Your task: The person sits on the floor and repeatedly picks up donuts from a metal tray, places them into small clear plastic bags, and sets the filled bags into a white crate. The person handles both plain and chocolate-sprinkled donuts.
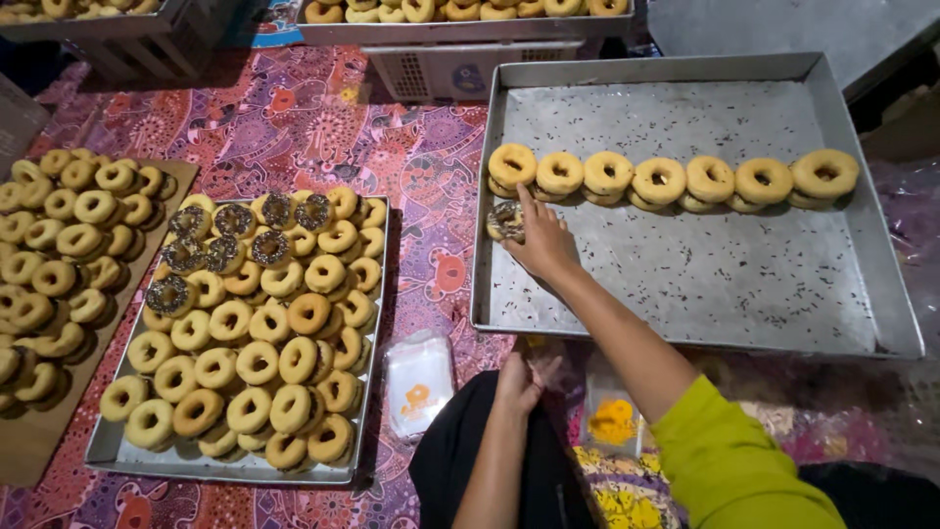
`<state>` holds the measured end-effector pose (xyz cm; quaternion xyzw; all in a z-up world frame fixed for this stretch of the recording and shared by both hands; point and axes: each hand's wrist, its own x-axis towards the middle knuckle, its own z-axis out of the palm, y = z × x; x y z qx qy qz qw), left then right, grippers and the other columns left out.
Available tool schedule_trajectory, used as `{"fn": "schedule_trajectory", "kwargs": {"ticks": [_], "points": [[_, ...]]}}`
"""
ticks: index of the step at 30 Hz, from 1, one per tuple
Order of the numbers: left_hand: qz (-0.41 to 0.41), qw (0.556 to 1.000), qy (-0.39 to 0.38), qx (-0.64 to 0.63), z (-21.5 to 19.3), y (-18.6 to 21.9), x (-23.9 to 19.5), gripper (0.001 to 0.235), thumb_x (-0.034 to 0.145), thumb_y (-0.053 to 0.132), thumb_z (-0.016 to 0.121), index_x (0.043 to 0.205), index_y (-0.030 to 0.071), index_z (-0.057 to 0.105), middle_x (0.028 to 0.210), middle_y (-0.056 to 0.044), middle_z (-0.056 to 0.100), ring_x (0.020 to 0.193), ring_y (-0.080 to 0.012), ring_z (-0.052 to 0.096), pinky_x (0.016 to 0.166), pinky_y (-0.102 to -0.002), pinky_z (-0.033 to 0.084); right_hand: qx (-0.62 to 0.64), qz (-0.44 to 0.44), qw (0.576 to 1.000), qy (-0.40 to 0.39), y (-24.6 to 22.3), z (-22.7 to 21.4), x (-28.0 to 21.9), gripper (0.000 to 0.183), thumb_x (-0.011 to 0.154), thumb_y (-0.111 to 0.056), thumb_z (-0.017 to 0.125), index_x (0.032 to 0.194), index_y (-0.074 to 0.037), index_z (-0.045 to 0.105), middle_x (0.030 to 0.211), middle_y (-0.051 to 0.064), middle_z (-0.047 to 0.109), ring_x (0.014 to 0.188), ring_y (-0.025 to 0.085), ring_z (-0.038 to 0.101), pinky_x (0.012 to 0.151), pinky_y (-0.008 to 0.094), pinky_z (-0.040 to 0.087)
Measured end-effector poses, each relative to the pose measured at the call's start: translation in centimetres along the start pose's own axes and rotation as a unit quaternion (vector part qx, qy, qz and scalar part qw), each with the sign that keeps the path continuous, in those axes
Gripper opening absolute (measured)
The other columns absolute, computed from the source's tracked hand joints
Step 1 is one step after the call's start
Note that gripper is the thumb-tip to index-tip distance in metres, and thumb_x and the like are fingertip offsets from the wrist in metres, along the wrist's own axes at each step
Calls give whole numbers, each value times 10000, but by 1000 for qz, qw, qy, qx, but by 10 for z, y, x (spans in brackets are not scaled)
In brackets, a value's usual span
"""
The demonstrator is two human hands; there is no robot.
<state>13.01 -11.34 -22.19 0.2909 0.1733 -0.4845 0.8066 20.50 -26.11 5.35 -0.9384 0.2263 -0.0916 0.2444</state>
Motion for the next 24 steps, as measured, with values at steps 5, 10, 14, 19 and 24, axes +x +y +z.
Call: {"fn": "schedule_trajectory", "kwargs": {"ticks": [5, 10, 14, 19, 24], "points": [[-25, 996, -87, -10, 4, -1, 1, 429, 1093, 369, 442, 1302, 45, 629, 1179, -178, 724, 1004, -295, 732, 831, -419, 636, 290, -55, 954, 52, 48, -23, -90, 1066, 729, -147, 848, 1630, -129, 277, 1419, 178, 582, 1296, 289, 622, 1000, 437, 589], [-114, 982, -95, -121, 35, -26, -48, 492, 1109, 399, 360, 1339, 16, 566, 1314, -174, 656, 1124, -298, 711, 871, -420, 642, 270, -27, 938, 215, 108, -80, -251, 1052, 760, 40, 830, 1590, -37, 189, 1542, 239, 429, 1343, 315, 542, 1070, 441, 536], [-166, 915, -283, -235, 83, -52, -120, 583, 1099, 446, 375, 1427, -8, 535, 1424, -149, 631, 1195, -320, 659, 701, -332, 618, 268, -21, 936, 228, 112, -83, -348, 1265, 688, 42, 814, 1650, -69, 0, 1408, 225, 545, 1287, 296, 577, 1082, 419, 508], [-35, 991, -94, -85, 152, -94, -203, 630, 1066, 521, 417, 1394, 12, 593, 1351, -161, 671, 1169, -241, 688, 895, -328, 604, 257, 12, 911, 322, 94, -55, -392, 1270, 636, 61, 847, 1649, -61, 89, 1273, 209, 593, 1184, 293, 603, 1081, 397, 469], [84, 995, -28, -42, 182, -90, -240, 444, 991, 376, 536, 1284, 45, 578, 1267, -98, 701, 1141, -273, 718, 919, -354, 631, 237, -30, 881, 408, 81, -56, -404, 1230, 693, -20, 890, 1636, -48, 99, 1314, 177, 576, 1209, 264, 604, 1090, 382, 488]]}}
